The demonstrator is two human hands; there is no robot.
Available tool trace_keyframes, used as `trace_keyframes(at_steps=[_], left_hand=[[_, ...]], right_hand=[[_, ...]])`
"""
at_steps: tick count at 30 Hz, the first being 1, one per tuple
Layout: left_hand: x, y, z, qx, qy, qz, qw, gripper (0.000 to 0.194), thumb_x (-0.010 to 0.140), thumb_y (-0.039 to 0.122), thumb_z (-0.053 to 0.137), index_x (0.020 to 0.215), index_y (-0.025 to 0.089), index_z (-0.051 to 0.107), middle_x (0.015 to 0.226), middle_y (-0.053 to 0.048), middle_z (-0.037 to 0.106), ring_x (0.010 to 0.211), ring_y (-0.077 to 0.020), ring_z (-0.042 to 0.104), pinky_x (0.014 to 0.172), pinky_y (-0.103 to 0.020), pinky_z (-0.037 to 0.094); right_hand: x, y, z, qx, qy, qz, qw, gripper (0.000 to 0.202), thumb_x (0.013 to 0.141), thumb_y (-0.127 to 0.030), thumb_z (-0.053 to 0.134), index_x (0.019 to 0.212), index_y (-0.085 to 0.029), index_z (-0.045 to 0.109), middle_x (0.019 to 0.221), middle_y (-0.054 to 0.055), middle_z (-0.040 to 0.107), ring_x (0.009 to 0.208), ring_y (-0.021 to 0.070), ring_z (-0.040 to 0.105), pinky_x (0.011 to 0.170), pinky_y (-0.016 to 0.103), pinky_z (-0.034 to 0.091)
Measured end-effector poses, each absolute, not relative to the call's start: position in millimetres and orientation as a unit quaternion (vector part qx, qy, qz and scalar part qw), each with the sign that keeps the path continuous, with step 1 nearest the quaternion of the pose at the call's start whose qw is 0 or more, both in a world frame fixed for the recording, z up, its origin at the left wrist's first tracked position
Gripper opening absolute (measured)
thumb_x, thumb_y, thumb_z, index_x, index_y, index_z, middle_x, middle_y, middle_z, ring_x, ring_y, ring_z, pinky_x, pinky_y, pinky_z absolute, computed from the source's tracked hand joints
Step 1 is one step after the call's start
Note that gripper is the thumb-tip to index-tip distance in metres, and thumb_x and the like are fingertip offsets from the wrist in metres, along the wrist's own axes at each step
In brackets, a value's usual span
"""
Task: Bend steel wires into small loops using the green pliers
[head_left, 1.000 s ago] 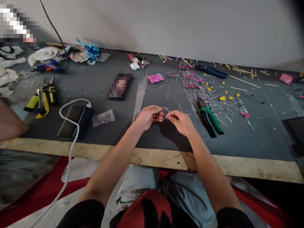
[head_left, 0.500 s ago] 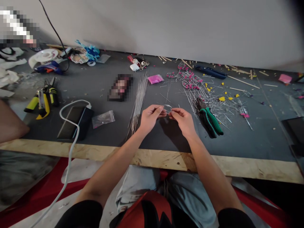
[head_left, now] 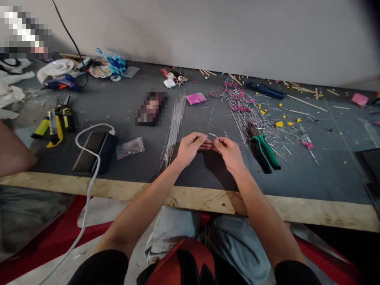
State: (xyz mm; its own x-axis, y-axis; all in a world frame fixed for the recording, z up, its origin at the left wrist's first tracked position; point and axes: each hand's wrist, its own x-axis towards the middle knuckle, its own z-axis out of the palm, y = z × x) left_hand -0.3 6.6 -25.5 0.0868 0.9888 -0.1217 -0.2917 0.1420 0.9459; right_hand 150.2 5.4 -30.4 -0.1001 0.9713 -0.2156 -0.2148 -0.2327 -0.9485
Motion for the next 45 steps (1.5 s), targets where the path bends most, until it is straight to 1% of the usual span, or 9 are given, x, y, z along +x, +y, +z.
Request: trace_keyframes(at_steps=[4, 7, 11, 15, 21, 26, 30, 41, 45], left_hand=[[-4, 11, -25, 0.336, 0.415, 0.494, 0.687, 0.022, 0.075, 0.033, 0.067, 0.082, 0.013, 0.061, 0.072, -0.004, 0.069, 0.063, -0.0130, 0.067, 0.065, -0.027, 0.057], [-4, 11, -22, 0.338, 0.407, 0.498, 0.687, 0.022, 0.075, 0.034, 0.067, 0.081, 0.013, 0.061, 0.071, -0.003, 0.068, 0.061, -0.0129, 0.066, 0.065, -0.028, 0.057], [1, 6, -19, 0.413, 0.425, 0.522, 0.613, 0.022, 0.076, 0.036, 0.065, 0.081, 0.015, 0.065, 0.074, -0.003, 0.069, 0.065, -0.0144, 0.067, 0.069, -0.030, 0.056], [2, -1, -19, 0.504, 0.462, 0.518, 0.515, 0.021, 0.080, 0.036, 0.059, 0.086, 0.017, 0.068, 0.079, -0.004, 0.070, 0.073, -0.0159, 0.068, 0.076, -0.031, 0.054], [1, -3, -23, 0.552, 0.491, 0.513, 0.437, 0.022, 0.083, 0.036, 0.056, 0.089, 0.020, 0.069, 0.083, -0.004, 0.071, 0.079, -0.0162, 0.067, 0.079, -0.029, 0.052], [1, 2, -24, 0.495, 0.469, 0.536, 0.497, 0.023, 0.081, 0.037, 0.059, 0.086, 0.016, 0.067, 0.079, -0.004, 0.069, 0.072, -0.0155, 0.067, 0.074, -0.030, 0.055], [-1, 5, -26, 0.426, 0.457, 0.541, 0.563, 0.025, 0.077, 0.038, 0.063, 0.083, 0.014, 0.065, 0.075, -0.003, 0.068, 0.067, -0.0144, 0.067, 0.069, -0.029, 0.056], [-7, 12, -22, 0.325, 0.436, 0.492, 0.680, 0.022, 0.075, 0.032, 0.067, 0.081, 0.012, 0.061, 0.071, -0.004, 0.068, 0.062, -0.0140, 0.067, 0.064, -0.028, 0.057], [-8, 13, -23, 0.316, 0.432, 0.499, 0.681, 0.021, 0.076, 0.031, 0.067, 0.082, 0.012, 0.061, 0.072, -0.005, 0.068, 0.062, -0.0137, 0.068, 0.064, -0.027, 0.057]], right_hand=[[150, 6, -26, -0.420, -0.388, 0.671, 0.472, 0.020, 0.069, -0.037, 0.071, 0.077, -0.021, 0.064, 0.078, -0.003, 0.064, 0.078, 0.0119, 0.061, 0.087, 0.031, 0.048], [151, 6, -20, -0.390, -0.384, 0.699, 0.461, 0.018, 0.070, -0.036, 0.070, 0.075, -0.021, 0.061, 0.076, -0.003, 0.063, 0.078, 0.0122, 0.060, 0.086, 0.031, 0.048], [152, 7, -15, -0.414, -0.376, 0.693, 0.454, 0.015, 0.072, -0.032, 0.064, 0.068, -0.021, 0.053, 0.070, -0.004, 0.059, 0.073, 0.0124, 0.059, 0.078, 0.030, 0.049], [152, 8, -16, -0.460, -0.385, 0.681, 0.421, 0.012, 0.070, -0.028, 0.063, 0.070, -0.022, 0.052, 0.069, -0.004, 0.058, 0.066, 0.0109, 0.057, 0.071, 0.027, 0.049], [156, 9, -17, -0.470, -0.352, 0.707, 0.393, 0.008, 0.071, -0.025, 0.063, 0.075, -0.020, 0.060, 0.075, 0.000, 0.067, 0.072, 0.0126, 0.063, 0.082, 0.032, 0.051], [159, 10, -19, -0.460, -0.349, 0.711, 0.400, 0.012, 0.067, -0.022, 0.071, 0.077, -0.017, 0.066, 0.079, 0.003, 0.070, 0.078, 0.0144, 0.067, 0.089, 0.035, 0.051], [161, 9, -23, -0.460, -0.396, 0.684, 0.404, 0.019, 0.067, -0.028, 0.074, 0.082, -0.018, 0.068, 0.081, 0.003, 0.070, 0.079, 0.0148, 0.067, 0.090, 0.036, 0.050], [161, 6, -21, -0.513, -0.580, 0.501, 0.387, 0.015, 0.077, -0.033, 0.063, 0.084, -0.021, 0.065, 0.075, 0.001, 0.070, 0.076, 0.0170, 0.066, 0.079, 0.035, 0.049], [161, 5, -17, -0.507, -0.583, 0.506, 0.383, 0.017, 0.078, -0.034, 0.061, 0.088, -0.021, 0.065, 0.078, 0.002, 0.070, 0.078, 0.0172, 0.067, 0.079, 0.035, 0.050]])
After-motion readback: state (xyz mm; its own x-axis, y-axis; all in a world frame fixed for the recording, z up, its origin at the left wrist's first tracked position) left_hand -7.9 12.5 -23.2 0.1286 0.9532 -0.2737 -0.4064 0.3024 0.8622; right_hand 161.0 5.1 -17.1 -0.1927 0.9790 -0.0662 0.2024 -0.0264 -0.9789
